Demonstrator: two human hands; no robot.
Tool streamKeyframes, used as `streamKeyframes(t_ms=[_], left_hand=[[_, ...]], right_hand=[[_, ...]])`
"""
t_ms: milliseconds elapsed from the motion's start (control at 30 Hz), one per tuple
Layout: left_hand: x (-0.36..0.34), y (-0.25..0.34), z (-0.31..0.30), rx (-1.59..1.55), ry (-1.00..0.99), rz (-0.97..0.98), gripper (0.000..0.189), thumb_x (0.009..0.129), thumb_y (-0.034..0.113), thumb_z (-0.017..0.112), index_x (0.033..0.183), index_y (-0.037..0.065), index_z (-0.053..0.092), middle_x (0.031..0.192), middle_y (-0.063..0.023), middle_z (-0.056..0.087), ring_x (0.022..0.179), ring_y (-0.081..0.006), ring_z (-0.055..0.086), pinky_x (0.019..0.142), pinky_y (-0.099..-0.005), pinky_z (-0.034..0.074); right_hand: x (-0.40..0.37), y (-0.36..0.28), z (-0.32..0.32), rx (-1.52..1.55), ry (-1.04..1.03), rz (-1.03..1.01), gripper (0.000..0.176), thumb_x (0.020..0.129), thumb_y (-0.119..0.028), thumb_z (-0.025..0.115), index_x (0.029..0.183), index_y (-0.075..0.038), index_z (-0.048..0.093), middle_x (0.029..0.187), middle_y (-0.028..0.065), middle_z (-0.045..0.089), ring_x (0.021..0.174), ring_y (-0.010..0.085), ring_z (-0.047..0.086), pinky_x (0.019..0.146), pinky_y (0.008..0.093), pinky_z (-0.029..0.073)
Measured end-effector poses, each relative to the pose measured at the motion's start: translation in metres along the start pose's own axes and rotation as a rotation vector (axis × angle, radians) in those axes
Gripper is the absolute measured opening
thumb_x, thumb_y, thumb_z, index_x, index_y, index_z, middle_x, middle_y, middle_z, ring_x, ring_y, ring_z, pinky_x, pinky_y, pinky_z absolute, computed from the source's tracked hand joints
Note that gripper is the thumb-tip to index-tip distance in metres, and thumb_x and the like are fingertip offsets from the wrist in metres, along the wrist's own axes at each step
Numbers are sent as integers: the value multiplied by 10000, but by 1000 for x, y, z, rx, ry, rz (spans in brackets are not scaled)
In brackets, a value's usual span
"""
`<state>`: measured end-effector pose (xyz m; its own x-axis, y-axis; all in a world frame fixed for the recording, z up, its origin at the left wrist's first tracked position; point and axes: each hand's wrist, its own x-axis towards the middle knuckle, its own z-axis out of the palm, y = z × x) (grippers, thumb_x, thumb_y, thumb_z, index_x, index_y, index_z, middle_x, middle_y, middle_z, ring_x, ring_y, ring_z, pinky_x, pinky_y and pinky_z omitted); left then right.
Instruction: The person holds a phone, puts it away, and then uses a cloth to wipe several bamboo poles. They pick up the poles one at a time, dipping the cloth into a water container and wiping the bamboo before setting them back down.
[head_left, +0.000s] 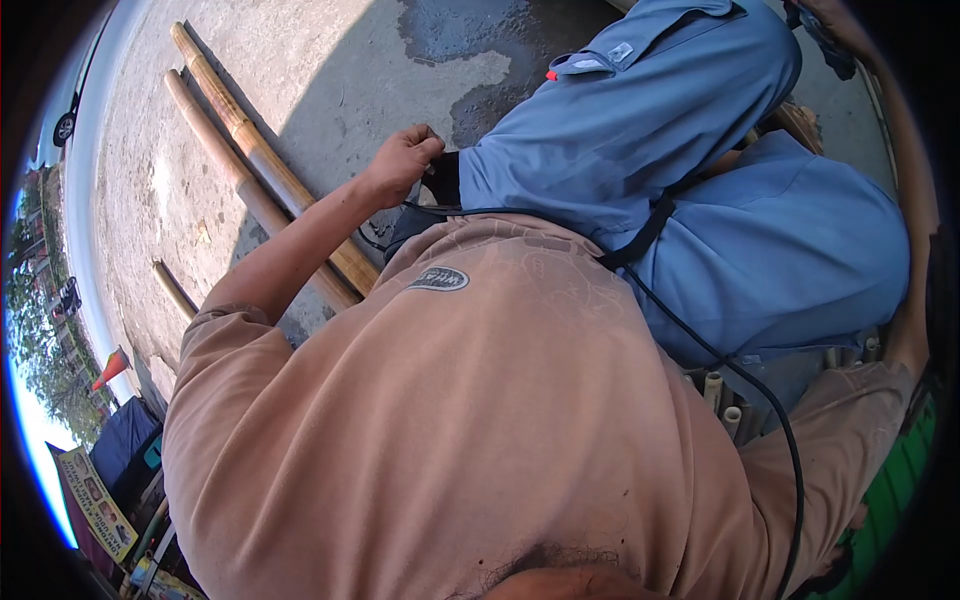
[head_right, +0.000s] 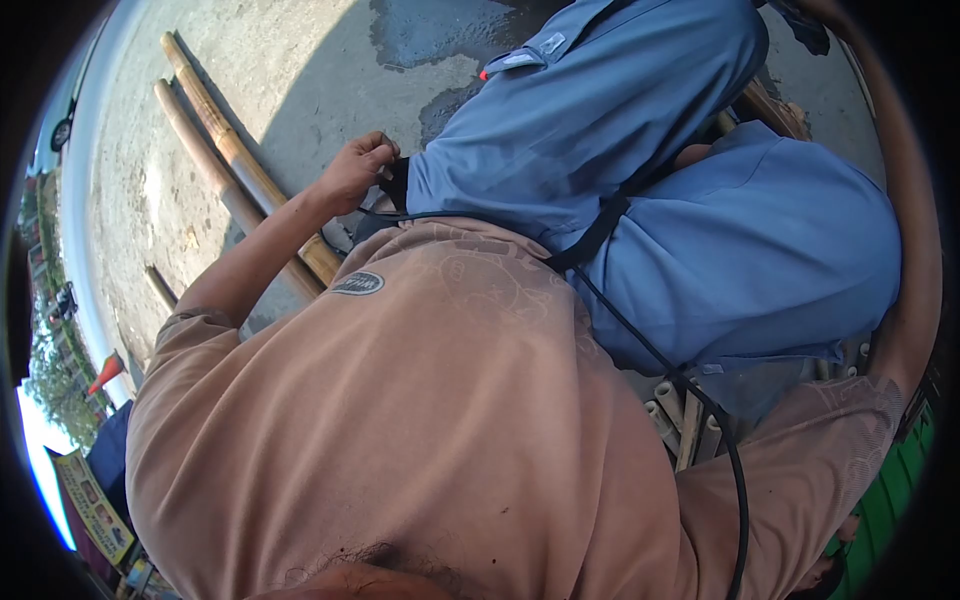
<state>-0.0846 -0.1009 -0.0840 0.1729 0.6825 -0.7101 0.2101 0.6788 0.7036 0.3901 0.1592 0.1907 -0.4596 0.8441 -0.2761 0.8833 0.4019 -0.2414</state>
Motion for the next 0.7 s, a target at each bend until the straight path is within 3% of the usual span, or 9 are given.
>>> streamKeyframes(t_ms=[133,233,333,433,500,633,667,700], left_hand=[[-26,23,17,-173,61,-168,236,1030,146,615,1253,67,608,1151,-58,653,1047,-172,627,939,-332,498],[-27,25,-2,-282,-269,-218,310,1052,137,603,1342,41,554,1222,-95,644,1124,-216,641,1016,-372,503],[-19,3,-14,-294,-277,-190,295,1063,146,606,1318,4,559,1224,-105,652,1134,-230,646,1029,-393,511],[-22,-6,-6,-540,-100,-342,183,1061,105,612,1230,37,595,1121,-83,651,1063,-221,642,981,-413,529],[-30,-5,10,-559,-12,-286,229,1046,136,646,1239,32,578,1116,-96,648,1062,-224,642,963,-435,539],[-59,58,40,-692,44,-384,418,994,260,732,1292,74,507,1246,-188,626,1135,-271,640,963,-397,533],[-66,74,59,-645,261,-358,575,919,305,799,1319,18,501,1147,-160,629,1100,-247,615,935,-454,536],[-62,69,62,-527,217,-309,567,920,303,797,1318,19,510,1147,-153,626,1104,-241,606,925,-437,532]], right_hand=[[11,8,2,73,-66,-14,446,1070,-357,580,1208,57,673,1016,183,726,915,259,659,843,410,514],[14,2,-2,75,-36,-60,425,1073,-347,575,1167,55,677,954,157,713,863,232,637,806,399,510],[12,-4,-3,56,-16,-52,422,1071,-352,579,1177,45,681,954,155,718,871,236,645,814,401,513],[11,-5,-1,33,5,-34,441,1064,-371,587,1213,33,681,1002,166,735,910,258,667,839,408,518],[16,-1,-5,76,-70,41,473,1059,-390,592,1262,29,675,1081,189,748,975,284,689,878,416,521],[12,-20,-9,-31,-70,10,520,1052,-404,599,1336,29,651,1204,225,729,1095,313,690,942,423,513],[10,-24,-8,-20,-60,9,525,1050,-403,600,1345,29,647,1221,230,723,1111,315,687,951,421,511],[8,-27,-8,-10,-48,8,530,1049,-402,601,1355,30,642,1238,236,717,1128,317,683,960,420,509]])
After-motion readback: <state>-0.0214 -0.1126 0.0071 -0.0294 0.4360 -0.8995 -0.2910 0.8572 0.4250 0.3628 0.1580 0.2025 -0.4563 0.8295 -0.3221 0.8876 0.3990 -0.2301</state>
